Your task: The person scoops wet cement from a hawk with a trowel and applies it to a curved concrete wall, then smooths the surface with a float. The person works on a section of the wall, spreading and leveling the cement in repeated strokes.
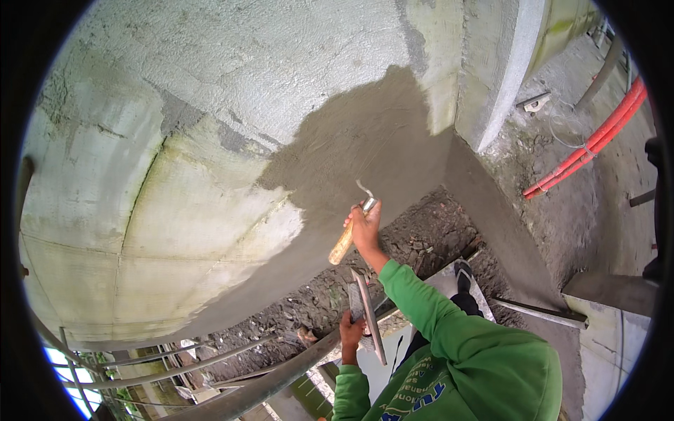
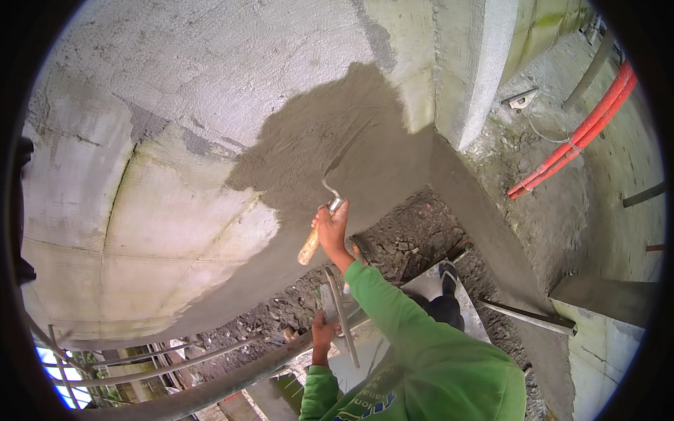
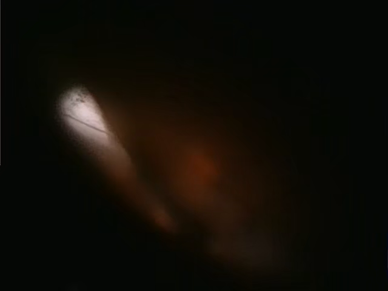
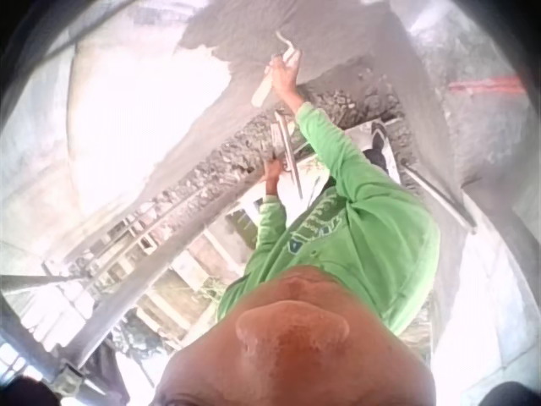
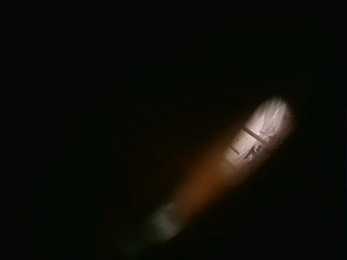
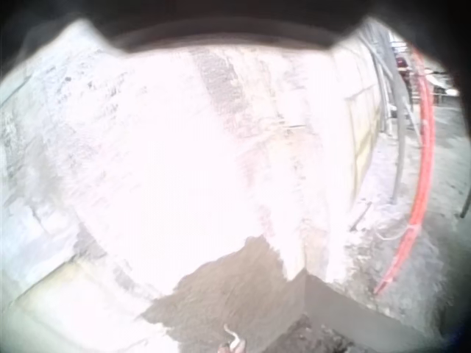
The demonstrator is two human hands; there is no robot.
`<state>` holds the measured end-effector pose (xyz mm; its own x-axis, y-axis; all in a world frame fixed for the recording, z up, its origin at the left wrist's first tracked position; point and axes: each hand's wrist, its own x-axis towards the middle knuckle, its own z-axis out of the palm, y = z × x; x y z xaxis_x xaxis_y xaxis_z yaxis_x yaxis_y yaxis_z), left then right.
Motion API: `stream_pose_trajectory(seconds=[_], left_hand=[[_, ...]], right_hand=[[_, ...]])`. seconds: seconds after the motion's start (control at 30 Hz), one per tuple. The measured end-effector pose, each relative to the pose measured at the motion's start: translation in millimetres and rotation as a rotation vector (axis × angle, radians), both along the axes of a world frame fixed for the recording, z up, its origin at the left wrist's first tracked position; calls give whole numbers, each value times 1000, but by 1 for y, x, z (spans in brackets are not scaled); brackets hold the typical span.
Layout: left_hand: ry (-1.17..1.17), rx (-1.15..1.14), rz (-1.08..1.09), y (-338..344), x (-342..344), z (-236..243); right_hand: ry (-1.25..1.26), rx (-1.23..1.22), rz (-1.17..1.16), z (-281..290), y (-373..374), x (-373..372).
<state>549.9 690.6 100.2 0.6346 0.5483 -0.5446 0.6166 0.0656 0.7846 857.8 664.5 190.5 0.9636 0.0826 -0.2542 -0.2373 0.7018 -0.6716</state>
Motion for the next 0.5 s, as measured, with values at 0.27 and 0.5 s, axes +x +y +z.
stream_pose_trajectory(seconds=[0.27,0.5], left_hand=[[62,-24,-55,-16,10,-4],[-25,-99,14,-4,-1,-25]], right_hand=[[-51,-187,100,26,56,-36],[206,103,22,-14,1,-18]])
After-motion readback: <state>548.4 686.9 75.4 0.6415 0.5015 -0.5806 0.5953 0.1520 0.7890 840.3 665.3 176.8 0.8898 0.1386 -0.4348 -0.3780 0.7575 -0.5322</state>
